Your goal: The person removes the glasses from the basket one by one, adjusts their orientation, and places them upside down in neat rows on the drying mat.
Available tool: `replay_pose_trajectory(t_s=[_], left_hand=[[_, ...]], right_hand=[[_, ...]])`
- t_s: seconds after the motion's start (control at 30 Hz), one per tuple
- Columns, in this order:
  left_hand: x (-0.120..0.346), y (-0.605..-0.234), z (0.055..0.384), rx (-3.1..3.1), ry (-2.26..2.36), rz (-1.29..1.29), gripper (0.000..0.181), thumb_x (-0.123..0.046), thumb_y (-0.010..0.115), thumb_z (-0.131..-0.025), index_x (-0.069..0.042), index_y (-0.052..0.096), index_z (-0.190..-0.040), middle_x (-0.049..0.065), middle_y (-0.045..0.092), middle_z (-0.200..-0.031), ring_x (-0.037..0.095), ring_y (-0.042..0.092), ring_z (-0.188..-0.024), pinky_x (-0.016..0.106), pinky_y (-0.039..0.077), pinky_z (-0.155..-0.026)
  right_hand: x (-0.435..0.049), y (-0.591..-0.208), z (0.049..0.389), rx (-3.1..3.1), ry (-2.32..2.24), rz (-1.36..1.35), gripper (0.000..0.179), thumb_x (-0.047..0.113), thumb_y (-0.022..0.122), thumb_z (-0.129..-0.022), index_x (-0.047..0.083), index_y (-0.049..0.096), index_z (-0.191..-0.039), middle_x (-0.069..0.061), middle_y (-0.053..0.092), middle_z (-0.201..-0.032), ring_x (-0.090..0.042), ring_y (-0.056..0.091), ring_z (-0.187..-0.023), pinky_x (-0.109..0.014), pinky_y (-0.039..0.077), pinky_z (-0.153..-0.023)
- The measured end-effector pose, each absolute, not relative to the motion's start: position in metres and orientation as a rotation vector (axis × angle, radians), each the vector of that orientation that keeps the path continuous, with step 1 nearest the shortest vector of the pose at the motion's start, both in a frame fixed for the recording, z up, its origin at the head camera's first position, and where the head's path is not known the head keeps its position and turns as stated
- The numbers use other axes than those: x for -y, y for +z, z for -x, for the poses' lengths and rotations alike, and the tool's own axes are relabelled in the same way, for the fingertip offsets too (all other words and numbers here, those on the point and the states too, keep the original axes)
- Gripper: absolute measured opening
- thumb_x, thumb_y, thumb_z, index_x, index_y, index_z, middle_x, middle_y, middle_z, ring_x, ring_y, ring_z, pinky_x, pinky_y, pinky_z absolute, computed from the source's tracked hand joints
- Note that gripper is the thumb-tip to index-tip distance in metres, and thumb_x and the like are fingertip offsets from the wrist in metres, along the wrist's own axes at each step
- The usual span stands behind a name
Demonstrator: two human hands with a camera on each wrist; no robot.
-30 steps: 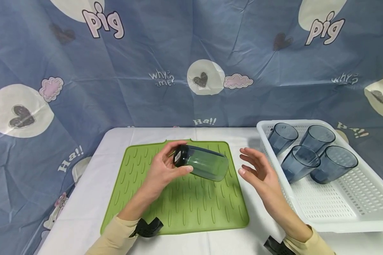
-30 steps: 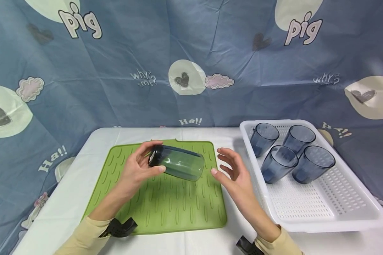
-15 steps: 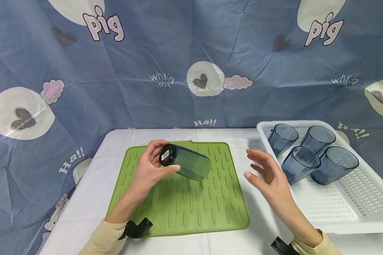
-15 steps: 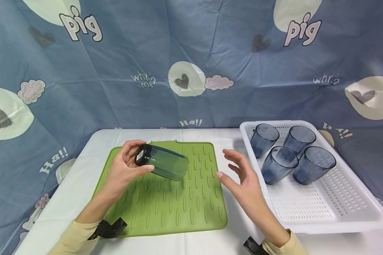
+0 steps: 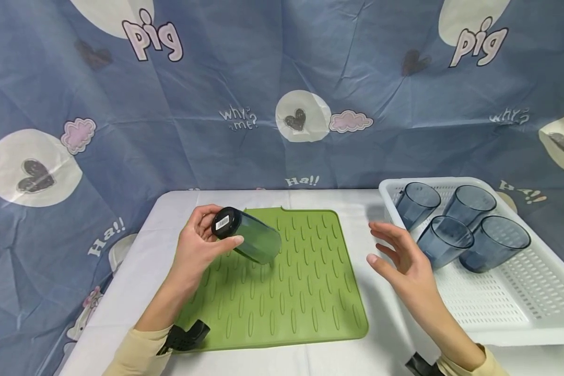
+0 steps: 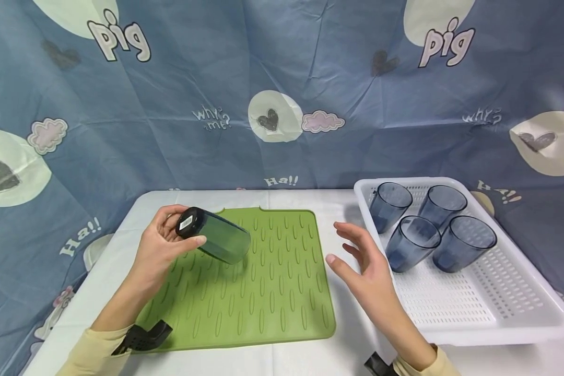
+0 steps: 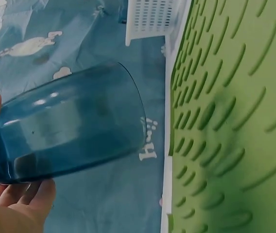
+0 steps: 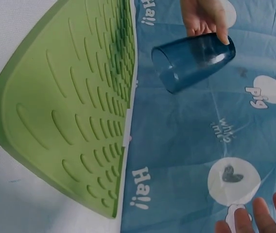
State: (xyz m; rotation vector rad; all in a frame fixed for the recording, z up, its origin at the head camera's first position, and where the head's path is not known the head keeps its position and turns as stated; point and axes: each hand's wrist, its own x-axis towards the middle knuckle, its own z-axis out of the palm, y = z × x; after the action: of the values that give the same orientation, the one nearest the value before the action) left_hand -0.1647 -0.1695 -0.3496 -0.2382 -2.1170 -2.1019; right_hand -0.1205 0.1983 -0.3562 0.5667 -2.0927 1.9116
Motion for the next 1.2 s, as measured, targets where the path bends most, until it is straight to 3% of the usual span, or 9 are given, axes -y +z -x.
replay_pose_trajectory(t_s=[0.7, 0.83, 1.07, 1.2], left_hand=[[0.208, -0.351, 0.172, 2.154, -1.937, 0.105, 0.059, 0.0, 0.08, -0.08, -0.011, 0.049, -0.129, -0.001, 0.062, -0.12, 0.012, 0.057, -0.115, 0.021, 0.042, -0.102], [0.212, -0.35, 0.178, 2.163, -1.906, 0.071, 0.059, -0.001, 0.082, -0.079, -0.011, 0.051, -0.128, -0.001, 0.062, -0.12, 0.013, 0.057, -0.114, 0.021, 0.043, -0.098], [0.218, -0.355, 0.189, 2.191, -1.86, -0.004, 0.06, -0.002, 0.081, -0.079, -0.01, 0.051, -0.13, -0.002, 0.061, -0.123, 0.009, 0.056, -0.114, 0.018, 0.048, -0.089], [0.222, -0.359, 0.194, 2.177, -1.878, -0.047, 0.061, -0.002, 0.082, -0.079, -0.012, 0.052, -0.13, -0.002, 0.061, -0.124, 0.009, 0.056, -0.113, 0.017, 0.048, -0.087]], right_hand=[[-0.196, -0.36, 0.12, 2.093, 1.925, -0.566, 0.05, -0.013, 0.06, -0.09, -0.007, 0.046, -0.137, -0.02, 0.05, -0.139, -0.032, 0.044, -0.13, -0.032, 0.04, -0.105], [-0.195, -0.359, 0.119, 2.108, 1.936, -0.537, 0.05, -0.012, 0.06, -0.09, -0.006, 0.046, -0.138, -0.017, 0.05, -0.14, -0.029, 0.044, -0.131, -0.033, 0.04, -0.105], [-0.197, -0.364, 0.119, 2.099, 1.942, -0.571, 0.047, -0.011, 0.058, -0.092, -0.008, 0.045, -0.137, -0.027, 0.046, -0.14, -0.03, 0.044, -0.131, -0.032, 0.04, -0.105], [-0.197, -0.365, 0.119, 2.107, 1.939, -0.565, 0.047, -0.01, 0.058, -0.092, -0.008, 0.046, -0.137, -0.024, 0.047, -0.14, -0.032, 0.043, -0.131, -0.032, 0.04, -0.105]])
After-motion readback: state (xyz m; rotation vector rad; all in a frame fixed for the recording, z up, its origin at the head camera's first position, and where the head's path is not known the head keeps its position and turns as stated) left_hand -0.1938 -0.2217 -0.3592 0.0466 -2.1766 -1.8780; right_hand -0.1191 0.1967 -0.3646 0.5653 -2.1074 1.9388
